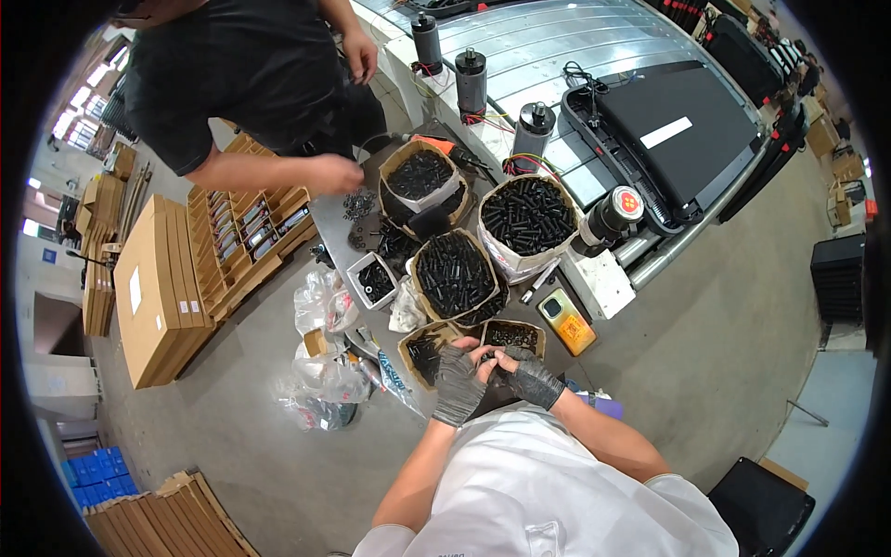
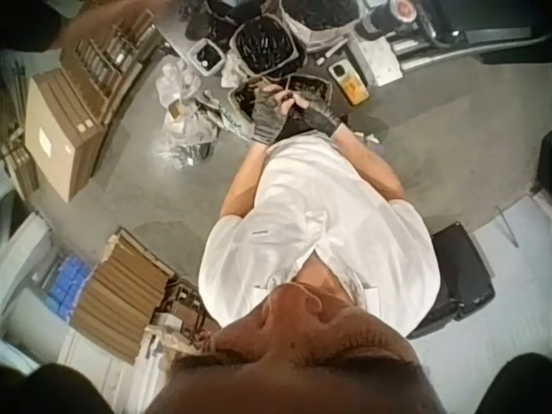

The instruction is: Sorting and organizing small black industrial components from a central pile into various bins on a workbench.

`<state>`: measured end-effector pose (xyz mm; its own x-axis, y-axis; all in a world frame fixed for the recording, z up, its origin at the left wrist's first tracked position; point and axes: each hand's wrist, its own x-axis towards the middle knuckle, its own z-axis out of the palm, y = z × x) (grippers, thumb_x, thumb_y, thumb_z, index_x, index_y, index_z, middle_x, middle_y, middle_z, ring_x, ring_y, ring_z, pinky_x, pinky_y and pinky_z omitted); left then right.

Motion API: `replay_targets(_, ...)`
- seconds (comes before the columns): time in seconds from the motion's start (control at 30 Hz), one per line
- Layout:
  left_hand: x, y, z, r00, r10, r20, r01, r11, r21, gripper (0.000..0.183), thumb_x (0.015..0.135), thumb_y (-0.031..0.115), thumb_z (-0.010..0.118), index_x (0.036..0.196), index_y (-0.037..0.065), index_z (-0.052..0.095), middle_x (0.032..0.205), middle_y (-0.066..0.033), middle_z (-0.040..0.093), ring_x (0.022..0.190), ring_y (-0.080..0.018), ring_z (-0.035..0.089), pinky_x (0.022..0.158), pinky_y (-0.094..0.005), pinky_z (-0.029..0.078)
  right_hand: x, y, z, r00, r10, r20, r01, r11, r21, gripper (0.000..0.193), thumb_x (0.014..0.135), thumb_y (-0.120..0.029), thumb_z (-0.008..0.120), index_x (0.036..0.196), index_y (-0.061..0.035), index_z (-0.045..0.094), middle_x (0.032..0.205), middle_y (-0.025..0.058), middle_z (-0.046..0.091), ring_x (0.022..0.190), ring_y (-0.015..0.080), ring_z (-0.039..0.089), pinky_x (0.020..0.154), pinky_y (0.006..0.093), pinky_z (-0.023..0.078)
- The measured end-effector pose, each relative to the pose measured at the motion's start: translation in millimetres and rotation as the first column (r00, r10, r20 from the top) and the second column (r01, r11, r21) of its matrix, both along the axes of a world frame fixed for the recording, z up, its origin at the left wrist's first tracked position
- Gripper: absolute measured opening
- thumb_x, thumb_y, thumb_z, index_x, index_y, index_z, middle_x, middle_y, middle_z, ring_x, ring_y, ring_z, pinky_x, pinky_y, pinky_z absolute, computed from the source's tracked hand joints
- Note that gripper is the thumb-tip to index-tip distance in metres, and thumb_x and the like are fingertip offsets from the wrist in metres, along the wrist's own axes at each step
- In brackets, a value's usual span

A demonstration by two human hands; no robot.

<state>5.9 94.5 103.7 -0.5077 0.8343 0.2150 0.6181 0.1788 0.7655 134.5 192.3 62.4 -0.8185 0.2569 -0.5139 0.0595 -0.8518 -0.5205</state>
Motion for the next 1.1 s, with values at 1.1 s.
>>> replay_targets(1.1,-95.3,85.4,21.8,0.932,0.226,0.284,-0.208,0.974,-0.094,0.022,0.084,0.008,0.065,0.106,0.003,0.065,0.082,-0.0043,0.066,0.072,-0.0101,0.06,0.064,-0.0244,0.049,15.9,20.5,-7.5,0.986,-0.03,0.165,0.019,0.998,0.066,0.036,0.093,-0.035,0.054,0.113,-0.0061,0.061,0.093,0.0002,0.063,0.082,0.0098,0.058,0.07,0.0237,0.048)
